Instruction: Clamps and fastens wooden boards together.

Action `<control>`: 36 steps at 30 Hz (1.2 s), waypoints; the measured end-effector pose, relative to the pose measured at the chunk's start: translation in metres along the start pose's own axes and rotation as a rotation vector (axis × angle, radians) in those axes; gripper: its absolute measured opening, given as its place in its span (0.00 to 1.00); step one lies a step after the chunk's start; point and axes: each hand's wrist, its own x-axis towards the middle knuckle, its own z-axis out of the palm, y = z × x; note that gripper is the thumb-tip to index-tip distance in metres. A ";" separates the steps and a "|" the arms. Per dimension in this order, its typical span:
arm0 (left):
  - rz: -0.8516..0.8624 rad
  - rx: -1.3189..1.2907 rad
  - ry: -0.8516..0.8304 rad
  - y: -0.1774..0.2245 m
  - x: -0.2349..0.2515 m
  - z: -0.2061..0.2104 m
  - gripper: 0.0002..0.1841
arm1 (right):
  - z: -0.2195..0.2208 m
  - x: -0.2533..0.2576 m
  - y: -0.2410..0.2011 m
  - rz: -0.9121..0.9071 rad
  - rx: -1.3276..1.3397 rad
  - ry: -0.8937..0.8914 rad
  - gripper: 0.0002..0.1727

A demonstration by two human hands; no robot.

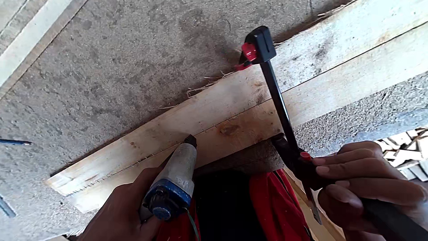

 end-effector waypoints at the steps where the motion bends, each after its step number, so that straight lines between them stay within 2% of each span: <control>1: 0.000 0.013 0.002 -0.003 -0.003 -0.001 0.23 | 0.000 0.001 -0.001 0.003 -0.002 -0.010 0.11; 11: -0.008 0.028 -0.005 -0.027 -0.024 -0.003 0.25 | 0.000 -0.004 0.005 -0.030 -0.007 -0.034 0.11; 17: 0.037 0.060 -0.088 -0.035 -0.031 -0.001 0.35 | -0.003 -0.008 0.010 -0.044 -0.013 -0.030 0.10; 22: 0.036 0.047 -0.096 -0.038 -0.031 0.007 0.33 | -0.002 -0.003 0.007 -0.044 0.004 -0.056 0.09; 28: 0.003 -0.022 0.070 -0.035 -0.038 0.000 0.24 | 0.001 -0.005 0.004 -0.049 0.026 -0.015 0.06; 32: -0.014 -0.052 0.045 -0.035 -0.030 -0.008 0.16 | 0.005 -0.003 0.003 -0.038 0.045 0.023 0.07; 36: -0.021 0.002 -0.008 -0.038 -0.041 -0.007 0.18 | -0.002 -0.010 0.010 -0.067 0.083 0.025 0.06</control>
